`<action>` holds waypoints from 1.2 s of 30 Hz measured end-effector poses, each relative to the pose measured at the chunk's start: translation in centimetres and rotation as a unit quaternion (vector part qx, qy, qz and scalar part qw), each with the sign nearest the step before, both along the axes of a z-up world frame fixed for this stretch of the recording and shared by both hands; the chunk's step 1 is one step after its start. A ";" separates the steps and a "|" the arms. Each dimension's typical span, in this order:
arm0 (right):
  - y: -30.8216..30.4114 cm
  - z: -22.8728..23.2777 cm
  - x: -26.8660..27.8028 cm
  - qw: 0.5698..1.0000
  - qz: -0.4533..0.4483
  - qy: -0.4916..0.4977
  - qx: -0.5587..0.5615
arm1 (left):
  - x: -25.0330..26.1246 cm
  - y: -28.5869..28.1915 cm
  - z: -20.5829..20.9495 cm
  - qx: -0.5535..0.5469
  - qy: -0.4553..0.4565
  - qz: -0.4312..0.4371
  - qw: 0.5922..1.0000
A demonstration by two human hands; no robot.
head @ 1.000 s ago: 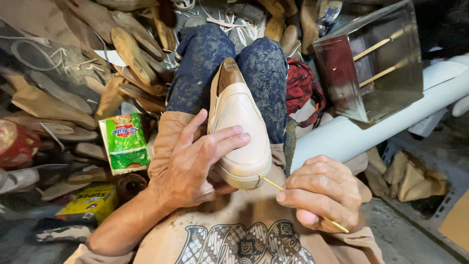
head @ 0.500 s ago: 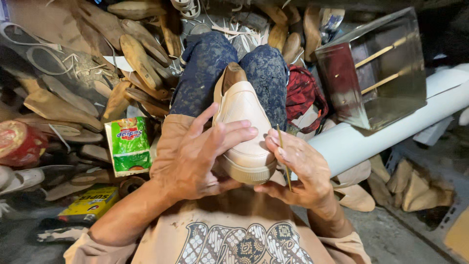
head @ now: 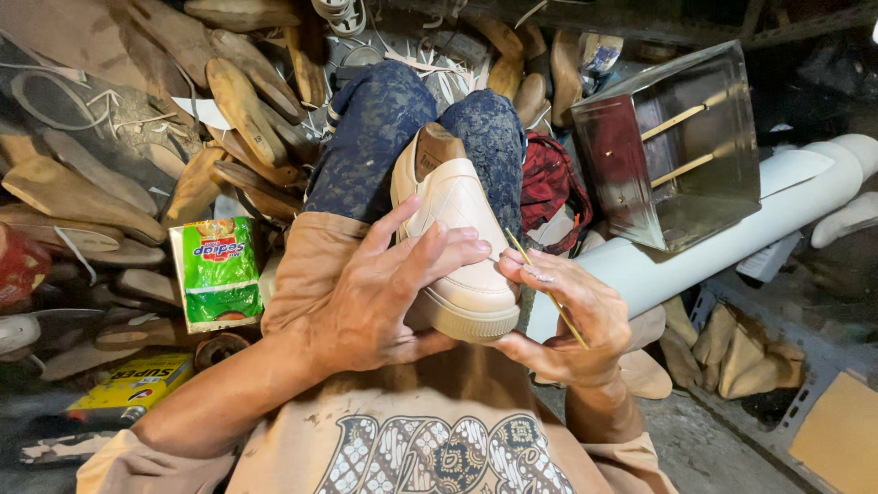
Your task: The person uses a thin stick to apply a substance along the seam of a beige slip-on shoe. They then separate the shoe's sole from the upper, place the sole on a nearby surface, and reattach it to the shoe.
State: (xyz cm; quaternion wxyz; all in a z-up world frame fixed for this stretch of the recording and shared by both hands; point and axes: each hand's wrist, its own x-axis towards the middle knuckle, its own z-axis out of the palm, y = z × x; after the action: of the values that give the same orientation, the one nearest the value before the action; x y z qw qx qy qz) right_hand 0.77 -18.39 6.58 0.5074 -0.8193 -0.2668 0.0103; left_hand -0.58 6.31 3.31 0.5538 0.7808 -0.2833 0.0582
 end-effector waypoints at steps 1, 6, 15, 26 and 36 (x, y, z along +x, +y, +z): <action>-0.3 0.3 -0.3 1.000 -0.001 0.000 -0.001 | 0.0 0.1 0.0 -0.001 0.000 -0.001 1.000; -2.2 -0.4 -4.1 0.986 -0.131 -0.004 0.103 | -0.3 -0.3 -0.1 0.025 -0.022 0.003 0.999; -1.2 6.4 -1.1 0.974 0.058 -0.139 -0.168 | 0.4 -3.0 -1.1 0.036 -0.081 -0.009 0.996; -1.0 8.1 1.0 0.949 0.161 -0.154 -0.223 | 0.1 -1.7 -0.6 0.021 -0.071 0.004 0.997; 1.3 4.4 0.7 0.987 0.084 -0.133 -0.032 | -1.5 2.7 1.2 0.049 -0.023 0.020 0.998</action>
State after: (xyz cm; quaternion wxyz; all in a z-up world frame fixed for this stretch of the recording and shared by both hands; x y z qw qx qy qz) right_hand 1.44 -17.11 10.96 0.4383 -0.8037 -0.3994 -0.0481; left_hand -2.07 9.01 4.51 0.5068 0.8110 -0.2829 0.0733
